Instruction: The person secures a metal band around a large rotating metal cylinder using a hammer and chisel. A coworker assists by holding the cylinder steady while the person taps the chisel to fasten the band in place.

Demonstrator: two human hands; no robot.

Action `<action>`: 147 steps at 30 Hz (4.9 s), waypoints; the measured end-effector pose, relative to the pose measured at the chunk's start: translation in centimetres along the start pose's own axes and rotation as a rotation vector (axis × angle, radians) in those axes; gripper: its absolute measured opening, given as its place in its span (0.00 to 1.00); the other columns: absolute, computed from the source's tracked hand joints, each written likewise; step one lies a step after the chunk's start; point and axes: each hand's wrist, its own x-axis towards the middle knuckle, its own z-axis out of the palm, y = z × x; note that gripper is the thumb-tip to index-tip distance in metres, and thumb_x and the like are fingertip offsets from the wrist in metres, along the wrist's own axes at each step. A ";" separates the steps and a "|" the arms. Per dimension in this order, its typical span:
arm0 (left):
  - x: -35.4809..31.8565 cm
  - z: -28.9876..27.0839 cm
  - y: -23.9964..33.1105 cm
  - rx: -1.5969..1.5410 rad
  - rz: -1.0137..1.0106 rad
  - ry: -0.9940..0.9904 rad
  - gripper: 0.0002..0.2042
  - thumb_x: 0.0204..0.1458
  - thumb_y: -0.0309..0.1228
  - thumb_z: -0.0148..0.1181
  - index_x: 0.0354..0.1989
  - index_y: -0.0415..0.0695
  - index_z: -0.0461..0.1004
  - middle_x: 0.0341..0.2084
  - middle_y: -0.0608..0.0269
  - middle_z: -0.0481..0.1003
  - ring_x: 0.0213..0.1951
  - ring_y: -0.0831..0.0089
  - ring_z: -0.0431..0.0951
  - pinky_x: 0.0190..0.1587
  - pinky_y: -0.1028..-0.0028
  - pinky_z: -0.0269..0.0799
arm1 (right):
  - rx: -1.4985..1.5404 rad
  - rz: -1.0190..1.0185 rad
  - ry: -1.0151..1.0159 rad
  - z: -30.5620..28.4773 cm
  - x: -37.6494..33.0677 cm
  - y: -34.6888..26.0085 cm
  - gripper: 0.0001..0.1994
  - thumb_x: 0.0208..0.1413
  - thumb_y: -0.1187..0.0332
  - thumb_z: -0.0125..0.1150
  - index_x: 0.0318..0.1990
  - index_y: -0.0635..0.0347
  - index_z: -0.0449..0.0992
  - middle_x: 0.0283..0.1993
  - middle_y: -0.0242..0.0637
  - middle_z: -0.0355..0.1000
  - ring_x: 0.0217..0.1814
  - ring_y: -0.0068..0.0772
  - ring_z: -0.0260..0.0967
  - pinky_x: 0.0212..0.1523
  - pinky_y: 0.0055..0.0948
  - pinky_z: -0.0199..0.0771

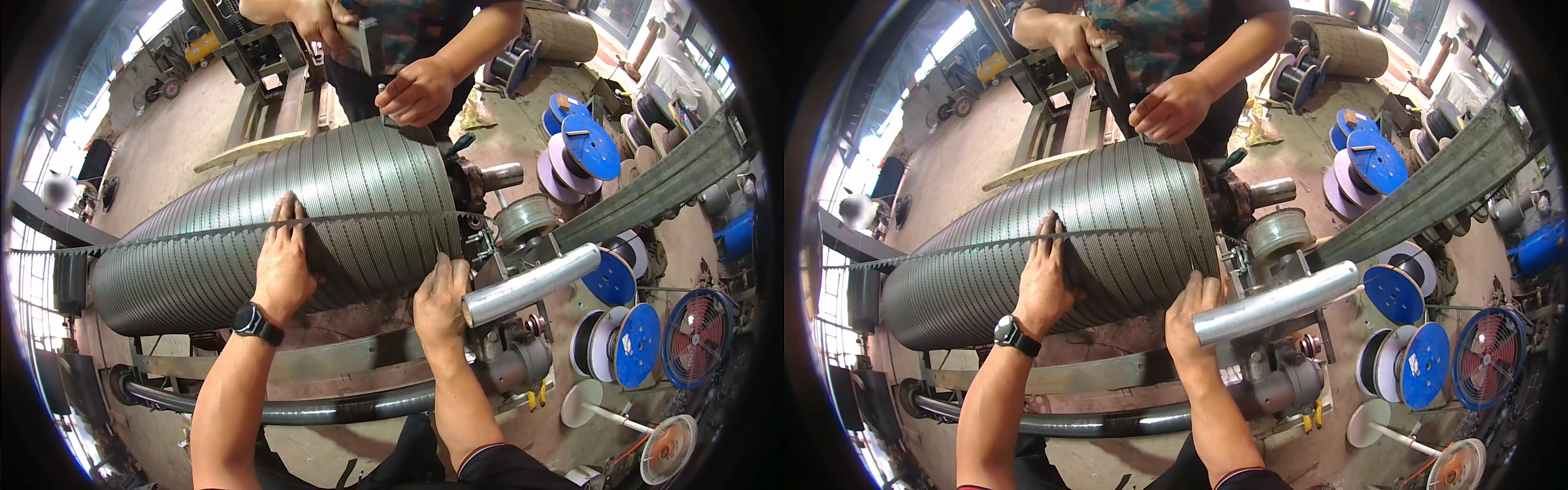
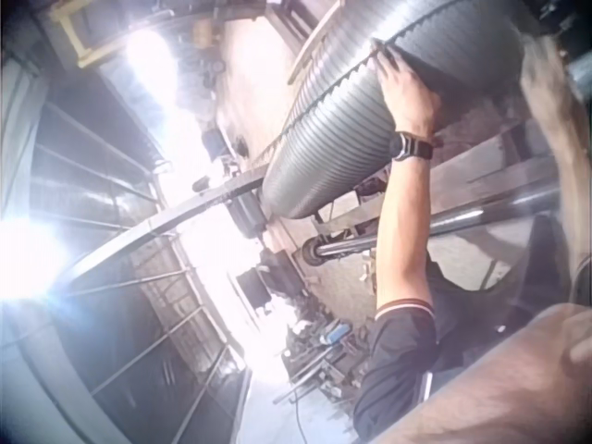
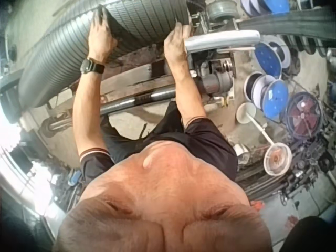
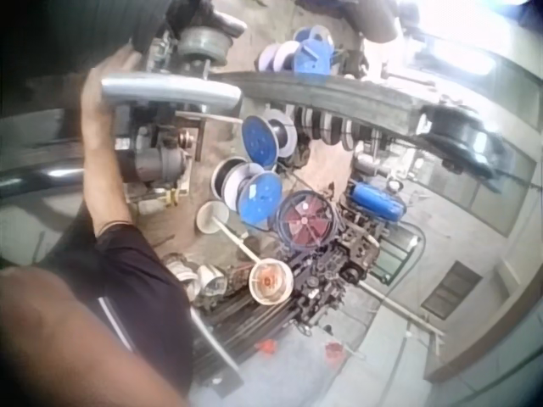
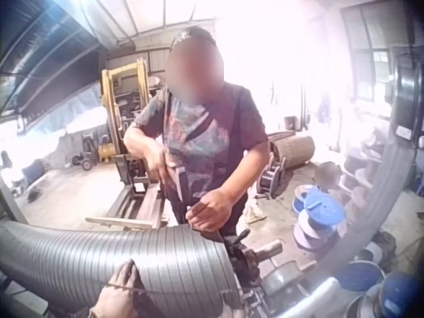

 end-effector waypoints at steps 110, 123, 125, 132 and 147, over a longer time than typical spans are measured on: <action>0.0 1.4 0.0 -0.023 -0.022 0.021 0.60 0.35 0.30 0.82 0.76 0.27 0.47 0.78 0.37 0.44 0.79 0.44 0.46 0.80 0.58 0.47 | 0.508 -0.112 -0.304 -5.2 -6.9 -5.3 0.11 0.54 0.78 0.68 0.45 0.61 0.81 0.40 0.41 0.73 0.37 0.46 0.79 0.35 0.39 0.81; 0.0 0.9 0.4 0.005 -0.043 -0.013 0.61 0.36 0.33 0.83 0.77 0.28 0.46 0.79 0.38 0.43 0.79 0.44 0.46 0.80 0.59 0.47 | 0.506 -0.113 -0.330 -5.4 -7.0 -5.3 0.11 0.53 0.78 0.68 0.45 0.62 0.81 0.40 0.42 0.73 0.38 0.46 0.79 0.36 0.39 0.81; 0.1 1.2 0.1 0.017 -0.038 -0.007 0.62 0.35 0.34 0.84 0.77 0.28 0.46 0.79 0.38 0.43 0.79 0.44 0.47 0.80 0.59 0.47 | 0.504 -0.114 -0.330 -5.4 -7.1 -5.4 0.11 0.53 0.78 0.68 0.45 0.62 0.81 0.40 0.41 0.73 0.38 0.46 0.79 0.36 0.39 0.81; 0.0 1.4 0.1 0.023 -0.023 0.015 0.61 0.34 0.33 0.84 0.76 0.28 0.48 0.79 0.38 0.43 0.78 0.43 0.48 0.80 0.58 0.48 | 0.500 -0.119 -0.327 -5.5 -7.3 -5.3 0.11 0.54 0.78 0.67 0.45 0.61 0.81 0.39 0.41 0.73 0.37 0.45 0.79 0.36 0.39 0.81; -0.2 1.5 0.0 -0.041 -0.017 0.087 0.57 0.33 0.26 0.79 0.75 0.28 0.50 0.77 0.39 0.49 0.77 0.45 0.50 0.80 0.58 0.48 | 0.530 -0.114 -0.348 -6.3 -7.3 -5.4 0.13 0.54 0.79 0.67 0.47 0.59 0.80 0.41 0.42 0.72 0.38 0.50 0.78 0.37 0.42 0.79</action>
